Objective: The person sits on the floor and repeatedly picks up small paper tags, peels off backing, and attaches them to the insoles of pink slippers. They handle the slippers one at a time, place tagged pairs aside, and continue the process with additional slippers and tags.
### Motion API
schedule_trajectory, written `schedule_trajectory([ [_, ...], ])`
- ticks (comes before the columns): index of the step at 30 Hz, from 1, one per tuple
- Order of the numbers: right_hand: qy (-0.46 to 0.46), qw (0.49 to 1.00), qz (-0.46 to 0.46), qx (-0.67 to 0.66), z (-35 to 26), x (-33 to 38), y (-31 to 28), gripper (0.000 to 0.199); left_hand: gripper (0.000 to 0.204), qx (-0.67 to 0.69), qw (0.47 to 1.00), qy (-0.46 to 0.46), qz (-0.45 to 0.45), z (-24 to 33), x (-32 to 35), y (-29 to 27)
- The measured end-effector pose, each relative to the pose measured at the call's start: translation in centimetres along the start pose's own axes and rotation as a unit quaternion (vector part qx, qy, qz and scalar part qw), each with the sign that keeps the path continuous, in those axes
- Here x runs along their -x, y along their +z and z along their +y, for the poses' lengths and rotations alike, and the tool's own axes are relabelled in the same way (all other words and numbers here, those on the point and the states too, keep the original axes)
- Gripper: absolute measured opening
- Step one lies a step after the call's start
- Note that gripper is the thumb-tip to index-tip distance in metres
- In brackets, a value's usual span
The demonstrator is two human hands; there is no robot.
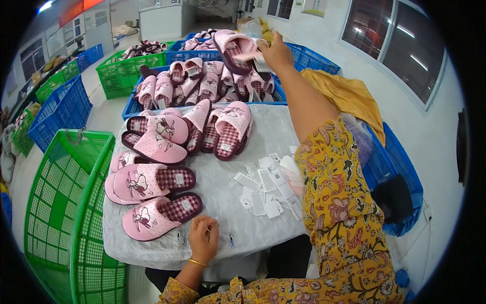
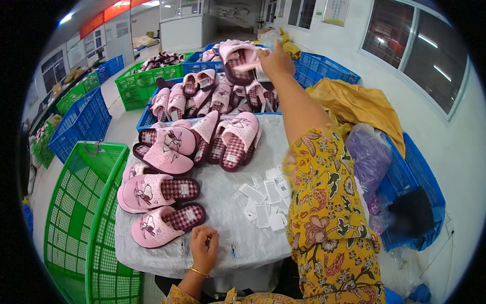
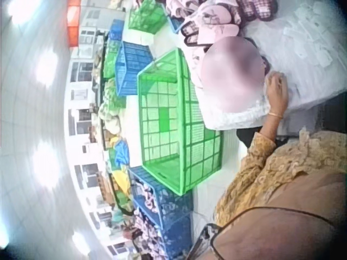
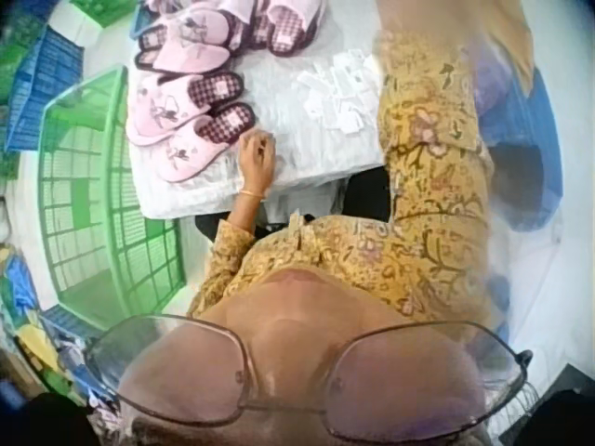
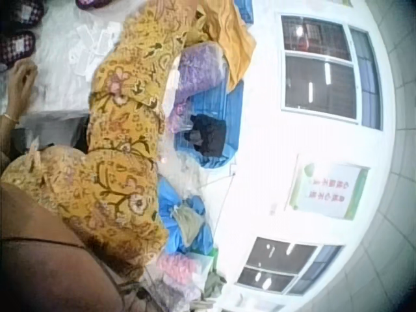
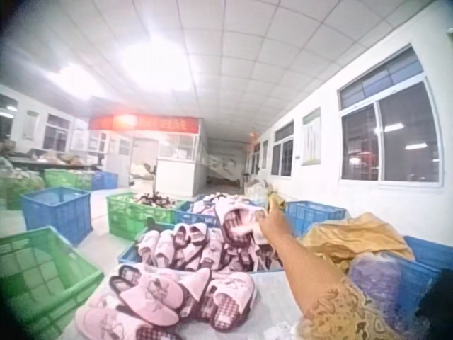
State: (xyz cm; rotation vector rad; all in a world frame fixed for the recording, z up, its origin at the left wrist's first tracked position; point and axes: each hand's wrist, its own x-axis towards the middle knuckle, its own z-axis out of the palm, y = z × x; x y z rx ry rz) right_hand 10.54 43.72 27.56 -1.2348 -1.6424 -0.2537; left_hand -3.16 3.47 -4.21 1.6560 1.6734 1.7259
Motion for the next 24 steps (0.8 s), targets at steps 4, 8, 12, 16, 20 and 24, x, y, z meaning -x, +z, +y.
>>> schedule_trajectory([
  [4, -0.037, 0.989, -0.135, -0.050, -1.2, 6.1, 5.5, 0.041, 0.012, -0.004, 0.999, -0.054, -0.003, 0.6, -0.1, -1.1],
  [8, -0.008, 0.967, -0.231, -0.109, 2.7, 15.9, 7.5, 0.024, 0.012, 0.029, 0.999, -0.040, -0.010, 0.3, -0.3, -0.7],
  [12, -0.021, 0.958, -0.252, -0.134, 2.6, 21.6, 8.1, 0.026, 0.013, 0.032, 0.998, -0.037, -0.026, 0.3, -0.4, -0.7],
  [16, -0.010, 0.935, -0.334, -0.117, -0.8, 23.5, 10.6, 0.056, 0.012, 0.035, 0.998, -0.042, -0.025, 0.3, -0.4, -0.8],
  [20, 0.018, 0.937, -0.331, -0.107, -2.5, 25.3, 14.5, 0.079, 0.013, 0.037, 0.995, -0.076, -0.043, 0.5, -0.4, -1.0],
  [24, 0.047, 0.966, -0.250, -0.037, -4.5, 26.5, 16.1, 0.075, 0.014, 0.046, 0.995, -0.083, -0.039, 0.3, -0.3, -1.2],
])
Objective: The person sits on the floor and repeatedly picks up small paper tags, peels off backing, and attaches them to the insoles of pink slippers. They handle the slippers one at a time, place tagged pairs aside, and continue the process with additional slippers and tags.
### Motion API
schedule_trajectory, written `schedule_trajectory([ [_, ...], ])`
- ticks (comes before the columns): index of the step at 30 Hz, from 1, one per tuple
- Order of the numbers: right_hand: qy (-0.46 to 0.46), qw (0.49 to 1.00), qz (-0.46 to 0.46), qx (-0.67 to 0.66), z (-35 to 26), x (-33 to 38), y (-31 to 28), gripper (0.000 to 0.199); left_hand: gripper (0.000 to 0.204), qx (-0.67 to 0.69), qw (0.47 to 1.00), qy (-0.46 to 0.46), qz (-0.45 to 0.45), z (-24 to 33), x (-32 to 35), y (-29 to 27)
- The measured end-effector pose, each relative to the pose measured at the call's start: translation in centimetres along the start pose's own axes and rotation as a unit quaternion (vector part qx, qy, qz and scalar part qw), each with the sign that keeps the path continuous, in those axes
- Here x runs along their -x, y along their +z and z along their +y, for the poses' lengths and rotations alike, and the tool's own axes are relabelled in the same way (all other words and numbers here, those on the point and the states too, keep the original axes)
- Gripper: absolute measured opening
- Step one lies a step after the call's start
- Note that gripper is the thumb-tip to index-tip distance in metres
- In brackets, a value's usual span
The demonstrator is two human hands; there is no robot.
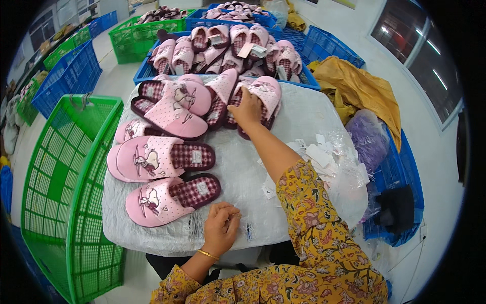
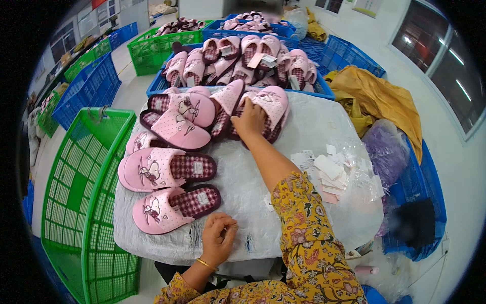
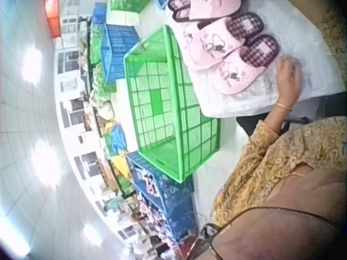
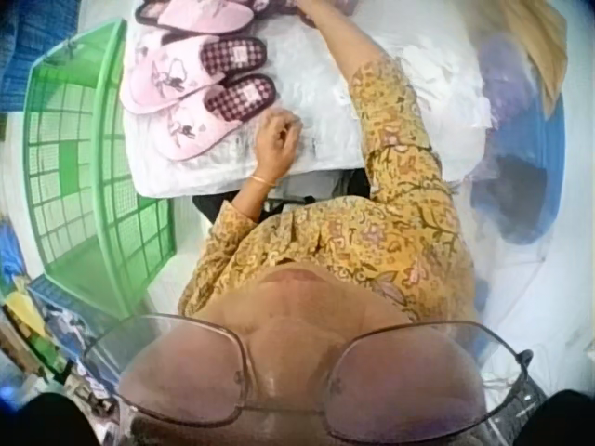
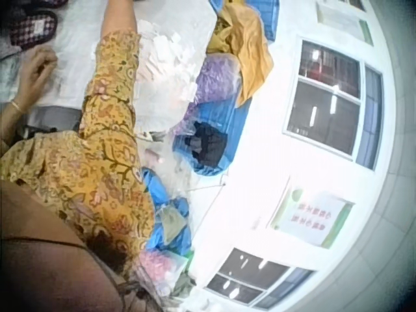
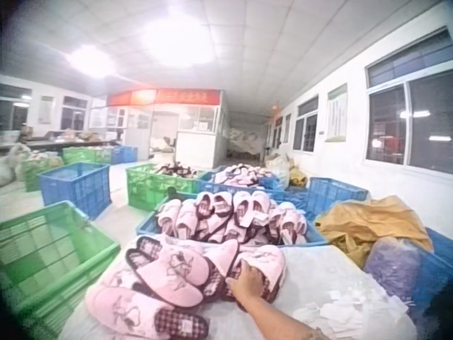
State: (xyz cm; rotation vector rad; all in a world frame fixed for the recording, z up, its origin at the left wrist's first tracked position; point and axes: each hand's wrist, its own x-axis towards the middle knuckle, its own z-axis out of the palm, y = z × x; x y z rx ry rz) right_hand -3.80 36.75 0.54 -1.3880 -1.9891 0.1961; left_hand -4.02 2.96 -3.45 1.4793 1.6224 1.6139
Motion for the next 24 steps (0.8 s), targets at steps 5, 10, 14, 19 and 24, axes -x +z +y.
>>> schedule_trajectory([
  [5, -0.057, 0.985, 0.162, 0.001, 2.4, 0.5, 0.3, 0.064, 0.012, 0.020, 0.999, -0.016, -0.029, 0.3, -0.2, -0.1],
  [10, -0.130, 0.959, 0.025, -0.249, -3.7, 3.1, -2.5, 0.031, 0.013, 0.038, 0.999, -0.013, -0.018, 0.2, 0.0, -0.3],
  [14, -0.351, 0.905, 0.029, -0.237, -10.7, 4.0, -2.2, 0.023, 0.017, 0.034, 0.999, 0.010, -0.002, -0.2, 0.1, -0.3],
  [19, -0.256, 0.919, -0.071, -0.292, -12.4, 2.1, -0.2, 0.020, 0.016, 0.043, 0.994, 0.091, 0.035, 2.0, 0.7, -2.1],
  [24, -0.182, 0.924, -0.114, -0.317, -9.3, 5.8, -4.3, 0.019, 0.039, -0.182, 0.961, 0.206, 0.026, 5.7, -5.3, -11.9],
])
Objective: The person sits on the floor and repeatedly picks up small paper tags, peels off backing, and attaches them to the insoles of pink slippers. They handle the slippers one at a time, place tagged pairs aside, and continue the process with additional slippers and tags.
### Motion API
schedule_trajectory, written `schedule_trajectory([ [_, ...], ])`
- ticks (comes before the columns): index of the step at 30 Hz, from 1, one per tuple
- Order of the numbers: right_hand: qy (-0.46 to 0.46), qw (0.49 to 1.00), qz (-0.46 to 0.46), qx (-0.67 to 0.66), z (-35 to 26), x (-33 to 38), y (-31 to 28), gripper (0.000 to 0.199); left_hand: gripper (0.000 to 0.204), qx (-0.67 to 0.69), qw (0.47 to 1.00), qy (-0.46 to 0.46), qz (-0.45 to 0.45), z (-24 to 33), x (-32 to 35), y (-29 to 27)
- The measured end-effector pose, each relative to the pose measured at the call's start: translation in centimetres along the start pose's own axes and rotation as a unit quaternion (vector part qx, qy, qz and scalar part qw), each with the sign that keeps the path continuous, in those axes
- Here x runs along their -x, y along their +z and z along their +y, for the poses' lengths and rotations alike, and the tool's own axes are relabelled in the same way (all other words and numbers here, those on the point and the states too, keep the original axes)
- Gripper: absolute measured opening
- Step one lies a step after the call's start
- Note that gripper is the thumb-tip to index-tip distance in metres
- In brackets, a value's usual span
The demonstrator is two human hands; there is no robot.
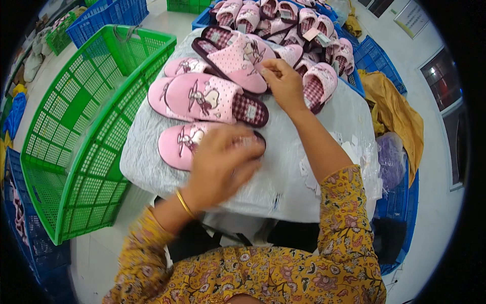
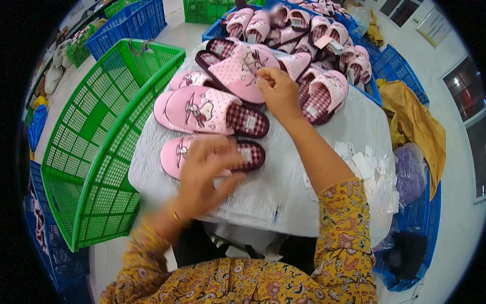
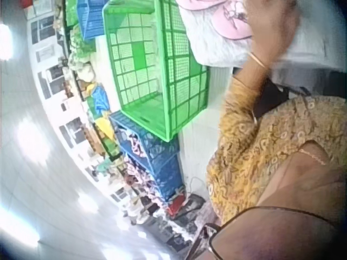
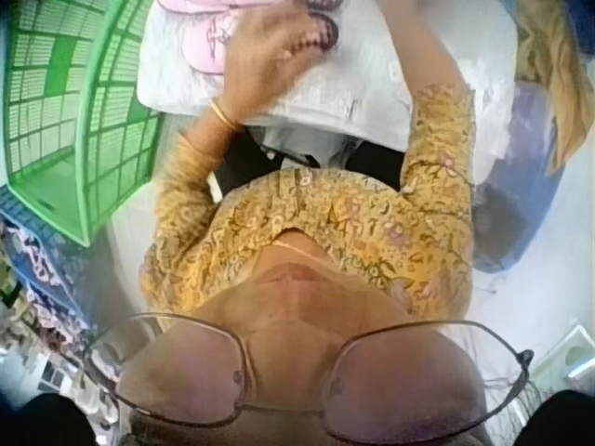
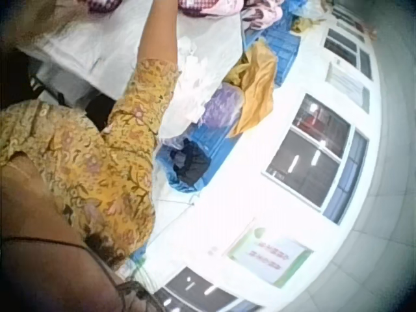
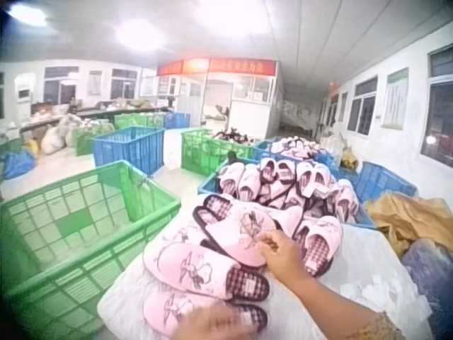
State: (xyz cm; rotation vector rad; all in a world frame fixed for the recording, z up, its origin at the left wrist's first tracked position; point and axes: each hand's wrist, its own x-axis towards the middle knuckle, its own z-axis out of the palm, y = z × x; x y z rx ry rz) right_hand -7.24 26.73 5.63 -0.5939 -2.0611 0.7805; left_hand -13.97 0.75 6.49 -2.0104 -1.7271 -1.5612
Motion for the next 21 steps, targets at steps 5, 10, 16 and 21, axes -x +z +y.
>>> schedule_trajectory([
  [5, 0.075, 0.997, 0.016, -0.009, -1.5, 6.7, -4.4, 0.019, 0.068, -0.258, 0.931, 0.046, -0.255, -4.9, -4.7, -1.3],
  [10, 0.166, 0.983, 0.068, -0.041, -3.3, 12.9, -9.7, 0.018, 0.033, -0.468, 0.825, 0.053, -0.312, -6.5, -5.8, 0.9],
  [16, 0.183, 0.973, 0.141, 0.006, -5.1, 19.6, -16.9, 0.018, 0.035, -0.552, 0.748, 0.064, -0.362, -5.9, -6.4, 1.5],
  [21, 0.218, 0.958, 0.180, 0.047, -4.1, 25.2, -20.8, 0.016, 0.017, -0.502, 0.773, 0.189, -0.339, 0.2, -8.5, 0.6],
])
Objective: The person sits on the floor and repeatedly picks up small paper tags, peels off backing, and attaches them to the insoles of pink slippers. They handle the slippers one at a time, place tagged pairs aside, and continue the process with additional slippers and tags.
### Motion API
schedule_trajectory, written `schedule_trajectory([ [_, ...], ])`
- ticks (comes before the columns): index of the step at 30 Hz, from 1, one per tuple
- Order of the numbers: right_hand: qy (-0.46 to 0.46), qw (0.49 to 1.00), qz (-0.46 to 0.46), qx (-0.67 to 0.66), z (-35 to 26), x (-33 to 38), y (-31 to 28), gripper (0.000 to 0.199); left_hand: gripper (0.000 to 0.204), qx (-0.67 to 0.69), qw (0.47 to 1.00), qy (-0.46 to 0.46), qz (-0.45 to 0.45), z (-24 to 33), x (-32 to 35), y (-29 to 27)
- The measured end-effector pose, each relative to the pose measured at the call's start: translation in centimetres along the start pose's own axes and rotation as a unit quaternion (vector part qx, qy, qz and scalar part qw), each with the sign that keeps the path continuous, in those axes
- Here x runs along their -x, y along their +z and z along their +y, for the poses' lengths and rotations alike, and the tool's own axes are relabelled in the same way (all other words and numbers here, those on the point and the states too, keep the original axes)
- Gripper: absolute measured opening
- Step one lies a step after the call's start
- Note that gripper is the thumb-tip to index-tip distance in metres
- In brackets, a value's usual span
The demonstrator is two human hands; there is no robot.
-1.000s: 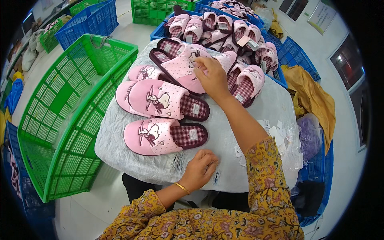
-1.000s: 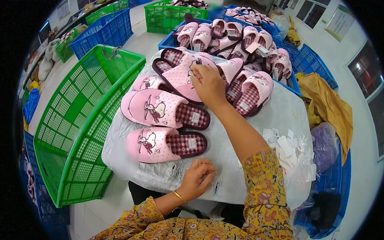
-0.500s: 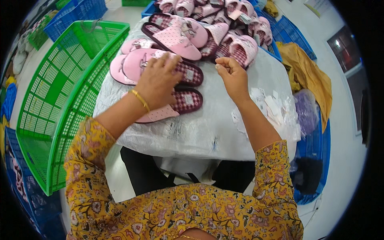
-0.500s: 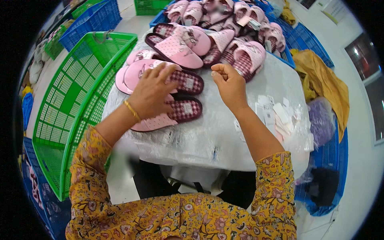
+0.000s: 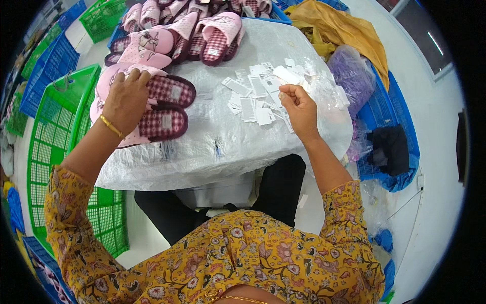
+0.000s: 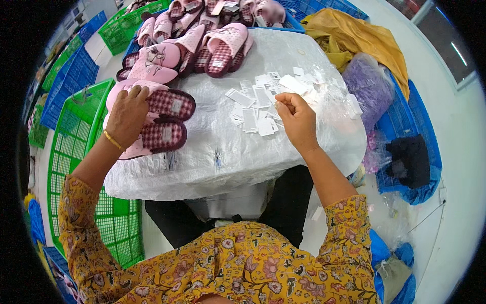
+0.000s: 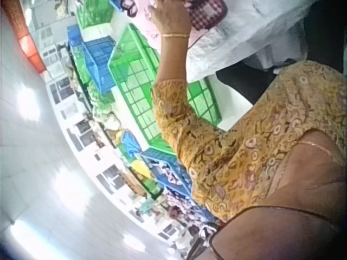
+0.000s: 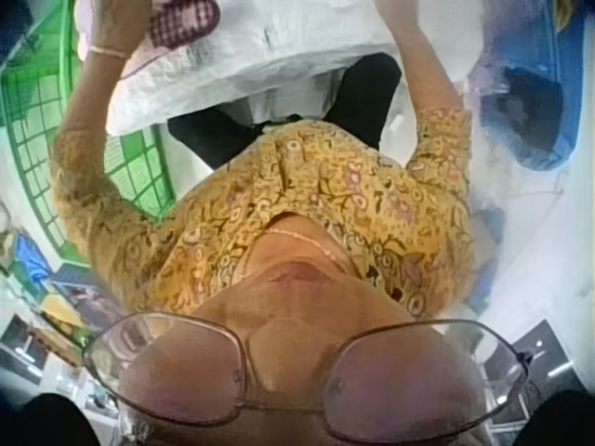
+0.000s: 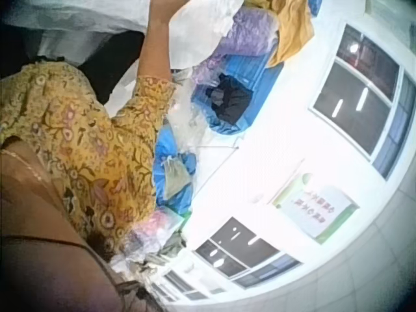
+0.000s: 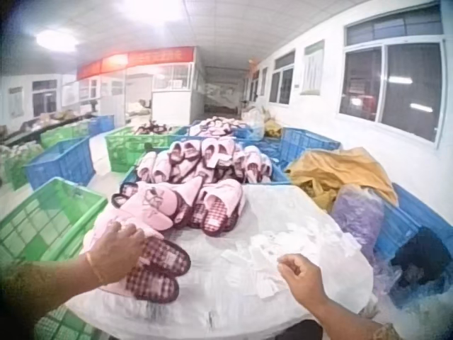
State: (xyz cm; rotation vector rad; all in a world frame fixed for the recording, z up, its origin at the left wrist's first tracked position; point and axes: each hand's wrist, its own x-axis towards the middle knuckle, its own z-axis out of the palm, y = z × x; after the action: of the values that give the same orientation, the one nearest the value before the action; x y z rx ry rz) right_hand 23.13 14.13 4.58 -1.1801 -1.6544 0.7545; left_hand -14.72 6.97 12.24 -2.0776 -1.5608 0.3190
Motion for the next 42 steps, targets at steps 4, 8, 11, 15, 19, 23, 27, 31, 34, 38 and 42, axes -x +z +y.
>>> schedule_trajectory([
  [4, 0.015, 1.000, 0.011, -0.023, 2.9, 1.5, -1.5, 0.016, 0.017, -0.013, 0.981, 0.131, 0.143, 3.3, -1.4, -1.7],
  [8, 0.010, 0.998, 0.006, -0.057, 3.1, 2.1, -1.4, 0.015, 0.016, 0.027, 0.973, 0.196, 0.118, 6.0, -3.4, -1.3],
  [11, 0.001, 0.999, 0.011, -0.032, 2.8, 2.7, -2.8, 0.016, 0.012, 0.083, 0.959, 0.249, 0.102, 7.2, -3.6, 0.8],
  [15, -0.012, 0.995, 0.048, 0.084, 4.8, 3.9, -6.0, 0.017, 0.020, 0.212, 0.947, 0.224, 0.085, 7.9, -3.7, 0.1],
  [19, -0.113, 0.961, 0.051, 0.247, 6.4, 4.1, -6.6, 0.023, 0.033, 0.320, 0.929, 0.173, 0.076, 9.7, -4.1, -2.5],
  [23, -0.157, 0.938, 0.007, 0.311, 6.2, 2.2, -4.2, 0.034, 0.032, 0.378, 0.908, 0.157, 0.093, 12.5, -4.0, -2.7],
  [27, -0.132, 0.903, -0.073, 0.402, 6.3, -0.6, -3.2, 0.040, 0.030, 0.393, 0.902, 0.155, 0.094, 14.9, -3.4, -3.1],
  [31, -0.099, 0.881, -0.132, 0.443, 6.8, -1.3, -2.9, 0.039, 0.032, 0.410, 0.898, 0.137, 0.085, 16.1, -2.9, -3.1],
  [34, -0.115, 0.886, -0.093, 0.439, 6.9, -1.0, -2.4, 0.039, 0.032, 0.430, 0.890, 0.130, 0.083, 16.8, -2.9, -2.4],
  [38, -0.115, 0.893, -0.039, 0.434, 7.8, -0.3, -2.0, 0.040, 0.035, 0.448, 0.880, 0.122, 0.104, 17.8, -3.5, -2.6],
  [42, -0.151, 0.907, 0.011, 0.393, 7.5, -0.4, -2.2, 0.036, 0.036, 0.492, 0.860, 0.101, 0.090, 19.1, -4.7, -2.8],
])
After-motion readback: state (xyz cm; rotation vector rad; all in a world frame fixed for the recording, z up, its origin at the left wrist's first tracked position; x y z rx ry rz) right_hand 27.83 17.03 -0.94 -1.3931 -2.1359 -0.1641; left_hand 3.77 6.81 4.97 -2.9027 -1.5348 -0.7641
